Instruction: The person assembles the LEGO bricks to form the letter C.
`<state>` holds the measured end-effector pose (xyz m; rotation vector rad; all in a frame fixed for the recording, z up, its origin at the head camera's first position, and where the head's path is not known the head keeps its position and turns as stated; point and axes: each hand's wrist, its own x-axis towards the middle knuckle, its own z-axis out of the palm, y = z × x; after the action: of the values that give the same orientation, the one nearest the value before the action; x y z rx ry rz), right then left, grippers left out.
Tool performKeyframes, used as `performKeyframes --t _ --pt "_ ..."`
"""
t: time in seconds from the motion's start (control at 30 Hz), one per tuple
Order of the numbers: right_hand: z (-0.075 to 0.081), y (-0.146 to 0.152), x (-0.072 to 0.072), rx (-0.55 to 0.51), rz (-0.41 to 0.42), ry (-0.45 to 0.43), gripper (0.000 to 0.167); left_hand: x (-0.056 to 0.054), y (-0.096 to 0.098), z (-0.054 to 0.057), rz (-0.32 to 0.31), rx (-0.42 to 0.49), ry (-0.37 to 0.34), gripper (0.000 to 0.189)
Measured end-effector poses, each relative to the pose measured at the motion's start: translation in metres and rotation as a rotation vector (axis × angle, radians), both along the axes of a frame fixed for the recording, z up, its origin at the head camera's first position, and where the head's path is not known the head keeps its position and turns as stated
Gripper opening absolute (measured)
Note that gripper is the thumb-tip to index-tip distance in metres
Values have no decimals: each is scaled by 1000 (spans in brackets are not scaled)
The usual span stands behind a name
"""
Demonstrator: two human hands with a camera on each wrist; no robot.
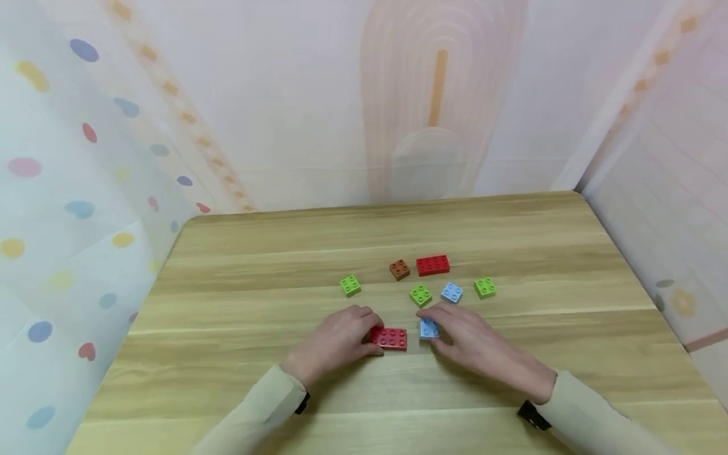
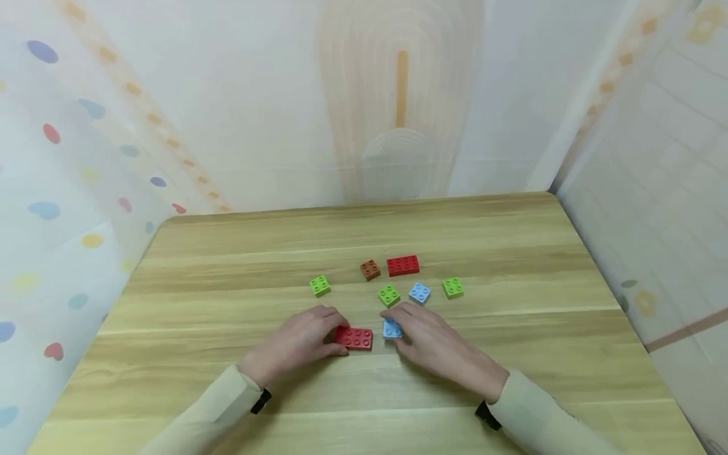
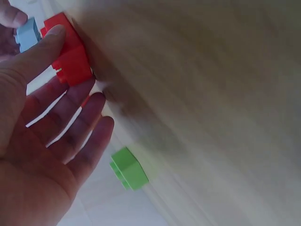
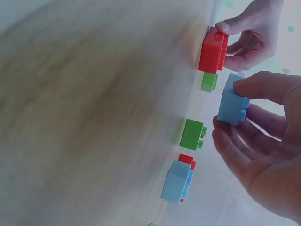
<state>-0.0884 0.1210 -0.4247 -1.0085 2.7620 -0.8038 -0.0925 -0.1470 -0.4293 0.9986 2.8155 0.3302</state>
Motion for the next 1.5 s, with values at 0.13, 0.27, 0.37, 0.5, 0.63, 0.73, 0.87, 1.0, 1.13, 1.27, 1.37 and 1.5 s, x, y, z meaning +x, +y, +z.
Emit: performKeyframes --t 0.13,0.27,0.37,0.5,0.63,0.73,0.87,1.0,1.13,1.27,1.37,1.5 --pt "1 1 -1 -28 17 -4 51 3 8 -1 -2 2 6 41" --pt "3 0 -1 -55 36 -14 49 4 14 -1 3 -2 10 41" --pt "3 -1 -2 -63 51 -35 46 6 16 -2 8 -6 26 41" --pt "1 -4 -3 -54 78 -62 45 6 19 -3 8 -17 55 41" --pt "-3 -6 -4 -39 96 -76 45 6 20 -3 9 -29 67 39" --pt "-4 -7 -4 -28 108 -73 44 7 20 -3 12 -30 66 38" --pt "-3 -9 -5 -23 125 -56 42 8 19 -2 19 -23 66 36" --pt "-3 -9 -6 -21 157 -34 39 9 19 -2 27 -14 61 35" --pt "-1 -9 -7 -3 184 -24 39 10 18 -2 42 -2 33 34" --pt "-1 -9 -8 26 195 -27 38 10 17 -3 51 25 6 33" --pt "0 -9 -8 48 198 -30 37 10 17 -4 55 50 -2 32" --pt "0 -10 -8 49 181 -45 34 10 17 -5 55 68 -12 30"
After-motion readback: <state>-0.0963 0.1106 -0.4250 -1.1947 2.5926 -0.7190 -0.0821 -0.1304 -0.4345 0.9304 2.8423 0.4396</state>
